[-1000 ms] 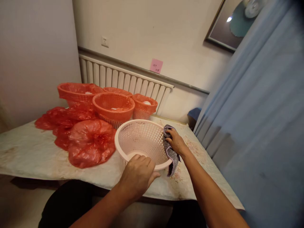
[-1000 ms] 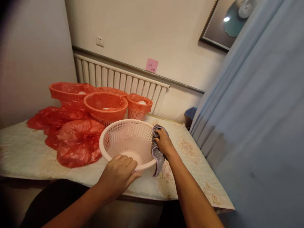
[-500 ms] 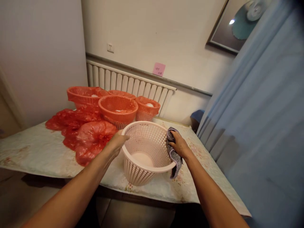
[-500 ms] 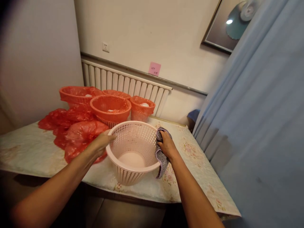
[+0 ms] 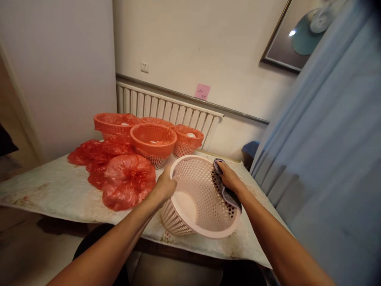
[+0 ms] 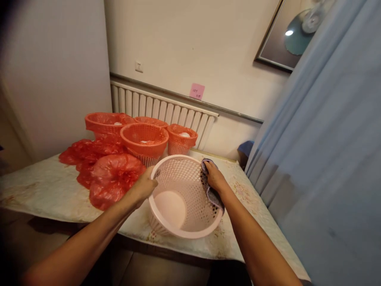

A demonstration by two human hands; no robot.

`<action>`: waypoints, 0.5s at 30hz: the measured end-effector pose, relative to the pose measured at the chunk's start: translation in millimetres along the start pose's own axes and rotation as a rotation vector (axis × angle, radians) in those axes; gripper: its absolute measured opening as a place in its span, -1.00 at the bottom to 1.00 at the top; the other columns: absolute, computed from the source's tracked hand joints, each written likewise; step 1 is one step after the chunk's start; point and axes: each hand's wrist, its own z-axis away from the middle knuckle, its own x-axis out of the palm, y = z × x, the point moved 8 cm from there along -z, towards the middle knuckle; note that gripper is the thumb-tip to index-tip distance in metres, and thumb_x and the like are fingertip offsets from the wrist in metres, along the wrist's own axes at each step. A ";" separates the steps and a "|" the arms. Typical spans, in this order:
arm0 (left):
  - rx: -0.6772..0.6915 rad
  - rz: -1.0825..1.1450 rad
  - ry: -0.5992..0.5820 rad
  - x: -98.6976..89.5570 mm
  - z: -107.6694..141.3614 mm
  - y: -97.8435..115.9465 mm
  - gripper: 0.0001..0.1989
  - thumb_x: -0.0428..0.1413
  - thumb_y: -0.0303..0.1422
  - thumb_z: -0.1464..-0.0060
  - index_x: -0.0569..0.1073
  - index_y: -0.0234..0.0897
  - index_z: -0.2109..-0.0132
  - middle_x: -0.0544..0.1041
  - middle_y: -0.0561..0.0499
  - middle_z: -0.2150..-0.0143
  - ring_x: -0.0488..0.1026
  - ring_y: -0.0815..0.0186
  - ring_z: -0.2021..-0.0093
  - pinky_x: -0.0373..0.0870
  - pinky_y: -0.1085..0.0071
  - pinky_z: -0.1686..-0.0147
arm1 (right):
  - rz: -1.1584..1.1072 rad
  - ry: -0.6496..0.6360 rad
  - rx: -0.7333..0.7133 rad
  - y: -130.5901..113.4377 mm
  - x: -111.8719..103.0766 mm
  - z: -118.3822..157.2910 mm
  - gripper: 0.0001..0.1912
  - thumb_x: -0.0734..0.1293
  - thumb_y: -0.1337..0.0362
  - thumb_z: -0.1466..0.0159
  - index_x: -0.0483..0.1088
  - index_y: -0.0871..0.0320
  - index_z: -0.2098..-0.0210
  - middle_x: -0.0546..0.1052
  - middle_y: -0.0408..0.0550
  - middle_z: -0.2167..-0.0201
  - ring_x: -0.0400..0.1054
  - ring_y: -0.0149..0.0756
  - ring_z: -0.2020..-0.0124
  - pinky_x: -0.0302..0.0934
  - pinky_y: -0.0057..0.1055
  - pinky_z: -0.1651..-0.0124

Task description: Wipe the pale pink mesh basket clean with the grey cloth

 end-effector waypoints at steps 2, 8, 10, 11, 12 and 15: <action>0.017 -0.045 -0.007 3.7 7.2 3.8 -0.42 -0.04 -0.64 0.18 0.37 -0.36 -0.07 0.52 -0.15 0.01 0.44 0.17 -0.04 0.30 0.19 -0.10 | -0.003 0.003 -0.034 -10.1 -1.9 -12.4 -0.38 0.14 0.53 -0.12 0.21 0.26 -0.20 0.27 0.16 -0.21 0.15 -0.17 -0.22 0.03 -0.15 -0.28; 0.132 -0.007 -0.043 17.7 22.2 26.7 -0.32 -0.07 -0.67 0.16 0.28 -0.33 -0.18 0.43 -0.17 -0.15 0.34 0.15 -0.18 0.20 0.12 -0.21 | -0.004 0.064 -0.273 -86.2 -7.3 -41.8 -0.46 0.13 0.48 -0.24 0.24 0.10 -0.20 0.28 0.05 -0.21 0.15 -0.21 -0.19 0.05 -0.18 -0.24; 0.125 -0.011 -0.037 18.3 22.8 28.4 -0.31 -0.07 -0.67 0.16 0.25 -0.32 -0.20 0.41 -0.17 -0.18 0.32 0.14 -0.21 0.19 0.10 -0.22 | 0.011 0.063 -0.409 -126.3 -3.8 -40.8 -0.49 0.14 0.46 -0.27 0.25 0.09 -0.20 0.29 0.05 -0.21 0.14 -0.19 -0.17 0.03 -0.17 -0.22; 0.118 -0.025 -0.032 17.4 22.4 27.8 -0.30 -0.07 -0.67 0.17 0.25 -0.33 -0.20 0.40 -0.18 -0.19 0.31 0.14 -0.21 0.19 0.10 -0.22 | 0.023 0.067 -0.471 -146.5 -2.0 -37.5 -0.51 0.15 0.45 -0.28 0.26 0.09 -0.19 0.29 0.05 -0.20 0.12 -0.17 -0.17 0.02 -0.14 -0.22; 0.112 -0.045 -0.026 15.8 21.7 26.2 -0.31 -0.07 -0.67 0.17 0.25 -0.35 -0.20 0.40 -0.19 -0.18 0.31 0.13 -0.21 0.19 0.10 -0.22 | 0.039 0.065 -0.535 -166.5 0.3 -32.4 -0.51 0.16 0.45 -0.27 0.27 0.10 -0.18 0.29 0.06 -0.19 0.10 -0.15 -0.17 -0.01 -0.11 -0.22; 0.098 -0.121 0.002 8.5 19.4 17.6 -0.40 -0.05 -0.63 0.13 0.29 -0.38 -0.14 0.46 -0.21 -0.09 0.37 0.04 -0.15 0.29 0.09 -0.13 | 0.067 0.018 -0.704 -217.8 6.8 -11.4 -0.48 0.17 0.46 -0.24 0.27 0.05 -0.18 0.30 0.01 -0.18 0.04 -0.09 -0.16 -0.07 -0.05 -0.22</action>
